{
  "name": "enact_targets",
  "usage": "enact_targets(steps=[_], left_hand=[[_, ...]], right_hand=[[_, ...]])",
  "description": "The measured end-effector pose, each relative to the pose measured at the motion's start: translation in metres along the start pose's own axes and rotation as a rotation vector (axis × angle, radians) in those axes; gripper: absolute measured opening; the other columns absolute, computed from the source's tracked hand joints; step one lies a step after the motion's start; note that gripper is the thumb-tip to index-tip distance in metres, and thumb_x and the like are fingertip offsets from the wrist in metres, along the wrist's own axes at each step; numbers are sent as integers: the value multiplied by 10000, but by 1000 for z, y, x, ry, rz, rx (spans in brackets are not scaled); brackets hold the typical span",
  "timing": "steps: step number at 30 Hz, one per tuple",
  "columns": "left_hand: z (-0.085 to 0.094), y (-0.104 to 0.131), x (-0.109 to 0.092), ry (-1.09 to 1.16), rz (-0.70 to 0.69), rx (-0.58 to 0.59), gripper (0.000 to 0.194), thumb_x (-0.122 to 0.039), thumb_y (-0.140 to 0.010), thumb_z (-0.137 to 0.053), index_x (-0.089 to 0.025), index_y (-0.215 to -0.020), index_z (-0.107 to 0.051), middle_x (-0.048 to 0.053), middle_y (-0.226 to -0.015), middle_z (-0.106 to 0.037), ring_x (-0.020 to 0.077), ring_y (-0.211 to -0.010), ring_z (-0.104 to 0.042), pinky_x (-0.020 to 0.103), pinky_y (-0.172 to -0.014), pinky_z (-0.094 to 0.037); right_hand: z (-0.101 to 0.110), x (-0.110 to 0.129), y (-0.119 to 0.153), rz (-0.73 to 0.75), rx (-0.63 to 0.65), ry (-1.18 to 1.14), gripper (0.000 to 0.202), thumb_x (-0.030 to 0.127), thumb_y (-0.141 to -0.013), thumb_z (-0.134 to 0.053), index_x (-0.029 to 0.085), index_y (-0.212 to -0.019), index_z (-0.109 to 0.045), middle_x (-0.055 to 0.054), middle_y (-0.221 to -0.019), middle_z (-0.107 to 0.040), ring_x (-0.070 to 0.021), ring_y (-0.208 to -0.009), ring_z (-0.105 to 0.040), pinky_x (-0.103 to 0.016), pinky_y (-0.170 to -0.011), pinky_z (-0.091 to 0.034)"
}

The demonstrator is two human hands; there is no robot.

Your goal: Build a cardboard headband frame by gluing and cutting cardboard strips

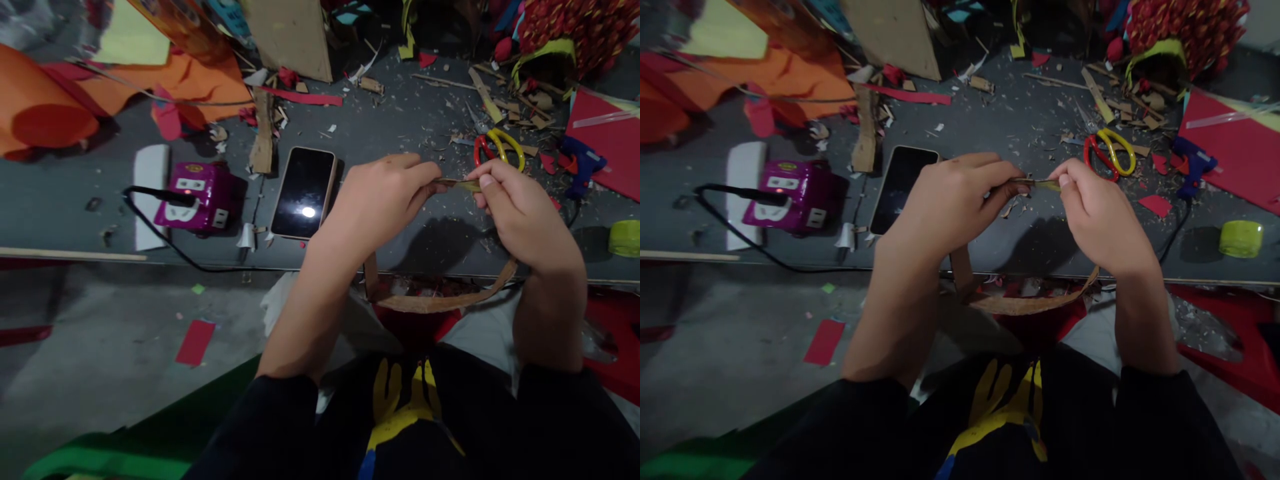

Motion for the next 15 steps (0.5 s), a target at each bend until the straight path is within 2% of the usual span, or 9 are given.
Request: enact_targets(steps=[9,15], left_hand=[[-1,0,1,-6,-4,-15,289,-303,-998,-419,-201,-978,-688,55,-880,-692,197,-889,-685,268,-701,-488],[-1,1,3,20,12,-23,277,-302,-996,-428,-211,-981,-689,56,-901,-696,203,-895,-687,281,-722,-497]], right_hand=[[1,3,0,5,25,-11,339,321,-994,-361,190,-1044,-670,-7,-723,-574,-153,-661,-510,-322,-636,-354],[0,2,1,6,17,-32,272,317,-999,-359,223,-1085,-599,-9,-759,-539,-163,-691,-519,-322,-638,-369]])
Point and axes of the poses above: each hand's wrist, its own y-axis away from the middle knuckle, its own z-axis out of the back of the hand, x = y × z, the point moved 3 cm from there along -y, towards the middle knuckle
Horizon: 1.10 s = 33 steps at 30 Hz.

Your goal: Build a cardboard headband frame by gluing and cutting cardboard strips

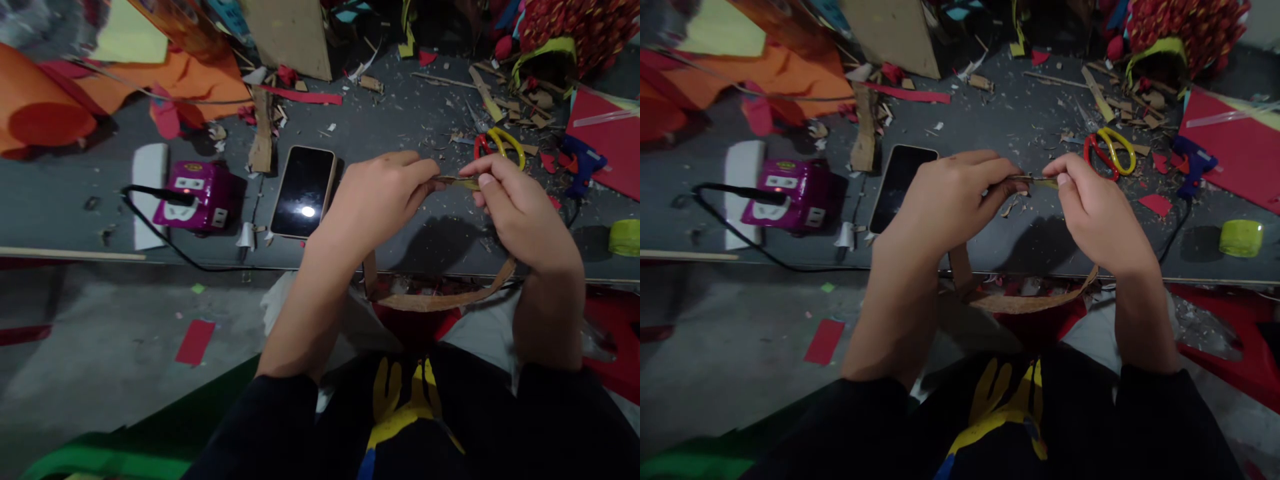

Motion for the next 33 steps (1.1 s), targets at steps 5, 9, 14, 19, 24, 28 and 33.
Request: enact_targets(steps=[5,9,14,19,24,28,33], left_hand=[[2,-1,-1,-18,13,15,288,-307,-999,-423,-203,-979,-691,63,-891,-692,213,-897,-689,285,-709,-497],[2,-1,-1,-21,18,24,277,-321,-998,-433,-213,-982,-688,62,-894,-691,217,-900,-688,290,-710,-497],[3,0,0,-6,4,10,272,-332,-999,-432,-224,-989,-681,52,-892,-691,201,-889,-684,275,-709,-497],[3,0,-1,-23,12,27,273,-311,-994,-424,-228,-986,-685,62,-895,-698,217,-885,-691,287,-695,-495],[3,0,-1,-6,6,34,271,-310,-993,-422,-242,-982,-684,60,-894,-695,219,-904,-689,290,-705,-495],[3,-1,-2,8,31,57,286,-292,-992,-410,-222,-991,-688,73,-905,-689,230,-918,-684,303,-716,-490],[6,-2,-4,-37,55,85,287,-286,-991,-413,-209,-1012,-688,76,-908,-691,232,-894,-679,300,-684,-474]], right_hand=[[-2,-5,0,14,-39,-49,120,305,-993,-385,257,-1047,-481,8,-786,-512,-164,-712,-527,-324,-648,-398],[-2,-6,0,39,-35,-48,96,311,-1000,-377,263,-991,-460,8,-789,-508,-163,-702,-520,-326,-645,-397],[-2,-3,0,44,-33,-5,151,309,-1014,-366,258,-1005,-508,9,-775,-527,-142,-636,-472,-309,-632,-383],[0,-1,-1,34,-20,27,210,314,-1012,-364,253,-1016,-565,-5,-788,-567,-153,-654,-502,-311,-615,-383],[1,0,-1,17,-10,45,235,307,-999,-380,241,-1013,-606,-14,-771,-571,-163,-678,-509,-313,-618,-370],[2,1,-1,-4,-2,43,271,306,-991,-394,239,-1031,-653,-7,-731,-562,-157,-646,-505,-305,-594,-348],[1,2,0,-6,15,9,359,319,-996,-374,260,-1193,-668,6,-713,-553,-136,-573,-461,-302,-575,-348]])
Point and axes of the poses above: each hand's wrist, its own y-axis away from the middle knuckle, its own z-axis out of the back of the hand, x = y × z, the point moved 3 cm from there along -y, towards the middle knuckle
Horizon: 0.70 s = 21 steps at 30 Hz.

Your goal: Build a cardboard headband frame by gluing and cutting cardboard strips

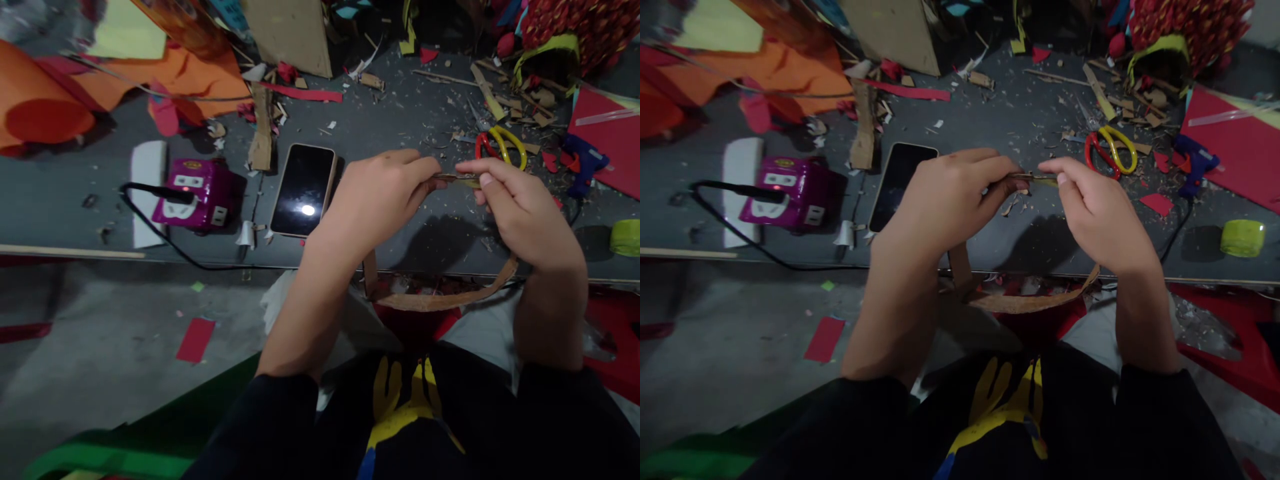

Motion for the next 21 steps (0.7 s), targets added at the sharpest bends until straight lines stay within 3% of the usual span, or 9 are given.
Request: enact_targets(steps=[7,13,21], left_hand=[[1,0,-2,-89,-30,22,298,-299,-1012,-391,-207,-1062,-671,85,-968,-701,254,-922,-689,304,-613,-432],[0,0,-2,-42,-20,3,289,-320,-1007,-404,-227,-1053,-673,68,-947,-707,235,-910,-688,296,-649,-459],[0,0,-2,-31,-20,19,296,-306,-998,-393,-204,-1035,-668,71,-938,-704,235,-909,-683,304,-658,-466]], right_hand=[[-2,-2,1,-4,-30,-53,441,285,-976,-381,251,-1367,-582,-17,-787,-590,-180,-750,-579,-340,-677,-433],[-1,-2,0,5,-18,-12,379,310,-997,-363,267,-1262,-630,3,-717,-535,-154,-630,-510,-322,-620,-382],[-2,-1,0,-12,-22,-12,351,317,-1008,-357,256,-1213,-635,-3,-735,-533,-157,-645,-500,-328,-629,-371]])
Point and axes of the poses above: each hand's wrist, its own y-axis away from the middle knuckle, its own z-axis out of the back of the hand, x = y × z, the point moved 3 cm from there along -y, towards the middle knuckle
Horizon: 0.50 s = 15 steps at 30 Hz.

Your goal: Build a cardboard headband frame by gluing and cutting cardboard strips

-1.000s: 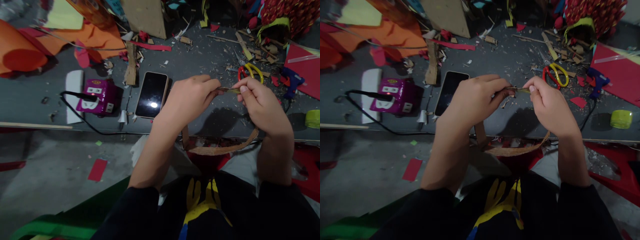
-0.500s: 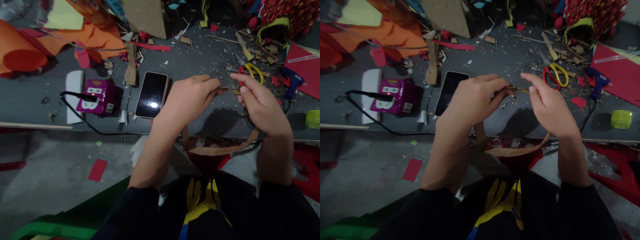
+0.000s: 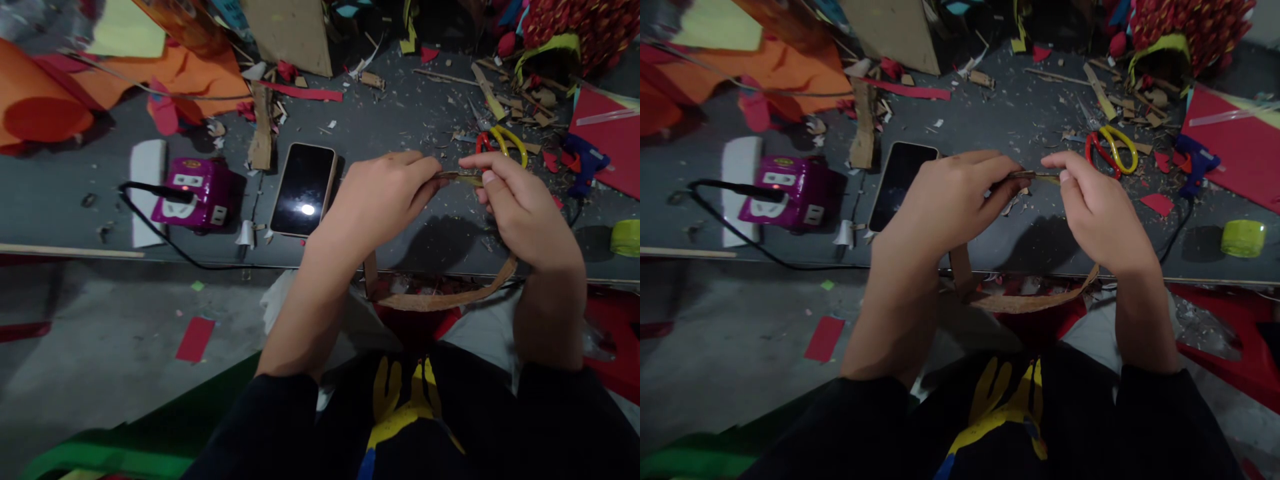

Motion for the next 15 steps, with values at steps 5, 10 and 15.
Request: enact_targets(steps=[5,10,15], left_hand=[[-1,0,-1,-31,11,40,330,-276,-1000,-340,-205,-1058,-657,72,-968,-707,225,-905,-673,310,-658,-466],[-2,0,1,-3,-24,-2,273,-238,-962,-397,-189,-1044,-652,71,-946,-716,211,-881,-681,280,-671,-470],[-3,0,2,31,-18,-9,264,-227,-941,-406,-186,-1030,-652,79,-944,-716,217,-877,-688,287,-703,-486]], right_hand=[[0,0,0,-6,4,-13,354,317,-1008,-355,249,-1200,-644,-8,-730,-545,-159,-627,-493,-325,-625,-367],[0,0,-1,7,7,-34,336,314,-1009,-362,255,-1183,-643,-35,-768,-587,-197,-713,-564,-342,-703,-419],[0,-1,0,-8,6,-27,349,321,-1008,-354,242,-1197,-638,-40,-799,-589,-202,-737,-580,-357,-723,-433]])
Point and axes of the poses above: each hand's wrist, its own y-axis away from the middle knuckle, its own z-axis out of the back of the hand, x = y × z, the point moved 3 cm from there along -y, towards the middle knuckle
